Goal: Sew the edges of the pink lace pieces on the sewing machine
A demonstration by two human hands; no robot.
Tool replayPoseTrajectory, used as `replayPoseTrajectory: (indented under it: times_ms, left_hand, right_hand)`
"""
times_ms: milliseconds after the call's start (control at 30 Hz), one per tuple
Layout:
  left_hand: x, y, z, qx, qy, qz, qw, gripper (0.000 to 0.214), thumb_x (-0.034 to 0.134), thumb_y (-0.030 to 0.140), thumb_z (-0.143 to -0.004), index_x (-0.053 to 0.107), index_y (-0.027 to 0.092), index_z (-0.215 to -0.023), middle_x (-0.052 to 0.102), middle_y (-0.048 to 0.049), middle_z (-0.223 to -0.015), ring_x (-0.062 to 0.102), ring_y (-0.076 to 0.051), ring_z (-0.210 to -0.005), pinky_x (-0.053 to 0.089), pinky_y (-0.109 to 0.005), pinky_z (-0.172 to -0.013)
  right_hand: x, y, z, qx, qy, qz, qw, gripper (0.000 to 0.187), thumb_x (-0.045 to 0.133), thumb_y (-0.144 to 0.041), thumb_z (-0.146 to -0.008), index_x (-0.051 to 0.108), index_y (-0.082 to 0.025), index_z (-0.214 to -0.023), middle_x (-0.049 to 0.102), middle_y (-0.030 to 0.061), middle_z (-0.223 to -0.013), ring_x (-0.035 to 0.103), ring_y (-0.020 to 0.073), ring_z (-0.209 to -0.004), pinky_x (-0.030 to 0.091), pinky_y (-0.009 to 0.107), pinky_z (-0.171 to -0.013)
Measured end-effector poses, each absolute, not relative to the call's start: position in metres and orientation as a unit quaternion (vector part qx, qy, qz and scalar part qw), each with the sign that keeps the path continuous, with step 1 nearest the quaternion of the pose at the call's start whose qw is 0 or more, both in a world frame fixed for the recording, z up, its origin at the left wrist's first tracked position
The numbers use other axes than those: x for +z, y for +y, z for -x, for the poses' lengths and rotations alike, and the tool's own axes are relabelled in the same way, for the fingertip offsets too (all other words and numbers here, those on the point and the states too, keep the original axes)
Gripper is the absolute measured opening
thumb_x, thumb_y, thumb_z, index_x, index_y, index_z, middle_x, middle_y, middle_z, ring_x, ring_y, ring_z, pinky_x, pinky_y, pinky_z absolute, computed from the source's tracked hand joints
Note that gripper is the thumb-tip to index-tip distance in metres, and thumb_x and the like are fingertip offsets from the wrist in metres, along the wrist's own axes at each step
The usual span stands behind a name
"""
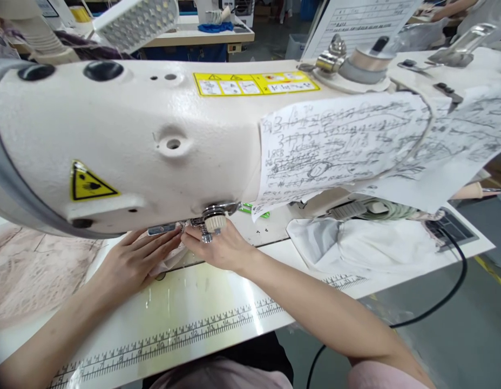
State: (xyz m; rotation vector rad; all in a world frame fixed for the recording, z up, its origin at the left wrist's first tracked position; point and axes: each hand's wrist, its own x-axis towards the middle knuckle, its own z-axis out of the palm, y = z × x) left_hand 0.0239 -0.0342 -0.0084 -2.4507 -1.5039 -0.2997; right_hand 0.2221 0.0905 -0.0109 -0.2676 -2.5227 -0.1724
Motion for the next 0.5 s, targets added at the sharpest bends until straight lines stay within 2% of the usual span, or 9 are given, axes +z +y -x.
replayPoseTrajectory:
  times_ms: [100, 200, 333, 500]
  left_hand:
    - [-0.0091, -0.0339, -0.0198, -0.117, -0.516, 0.842, 0.105, 0.046, 0.037, 0.024, -0.098, 0.043, 0.02, -0.144, 0.064, -0.0076, -0.129, 0.069, -0.021, -0.098, 0.048, -0.037, -0.086]
    - [-0.0083, -0.0341, -0.0166, -0.126, -0.519, 0.841, 0.09, 0.048, 0.038, 0.024, -0.097, 0.041, 0.02, -0.145, 0.065, -0.0073, -0.127, 0.069, -0.021, -0.095, 0.049, -0.038, -0.087]
    - [-0.0057, -0.034, -0.015, -0.121, -0.521, 0.841, 0.085, 0.048, 0.039, 0.021, -0.096, 0.044, 0.016, -0.143, 0.067, -0.0083, -0.124, 0.07, -0.021, -0.093, 0.05, -0.039, -0.084]
    - [-0.0049, -0.0342, -0.0175, -0.115, -0.543, 0.829, 0.074, 0.047, 0.038, 0.023, -0.096, 0.045, 0.016, -0.142, 0.069, -0.0087, -0.12, 0.07, -0.023, -0.09, 0.05, -0.04, -0.084]
  right_hand:
    - [-0.0112, 0.0883, -0.2226, -0.131, -0.941, 0.09, 0.299, 0.017, 0.055, -0.007, -0.087, 0.065, -0.021, -0.092, 0.07, -0.0038, -0.091, 0.051, 0.0094, -0.062, 0.033, 0.03, -0.053]
    - [-0.0152, 0.0871, -0.2217, -0.118, -0.946, 0.089, 0.29, 0.018, 0.055, -0.008, -0.088, 0.063, -0.021, -0.097, 0.068, -0.0029, -0.097, 0.055, 0.0093, -0.069, 0.034, 0.028, -0.053]
    - [-0.0195, 0.0863, -0.2175, -0.085, -0.946, 0.048, 0.308, 0.019, 0.054, -0.006, -0.088, 0.063, -0.019, -0.097, 0.068, -0.0022, -0.09, 0.056, 0.0104, -0.076, 0.038, 0.025, -0.056]
    - [-0.0201, 0.0847, -0.2127, -0.072, -0.953, 0.024, 0.293, 0.019, 0.051, -0.006, -0.09, 0.064, -0.019, -0.094, 0.067, -0.0023, -0.082, 0.055, 0.01, -0.074, 0.044, 0.024, -0.063]
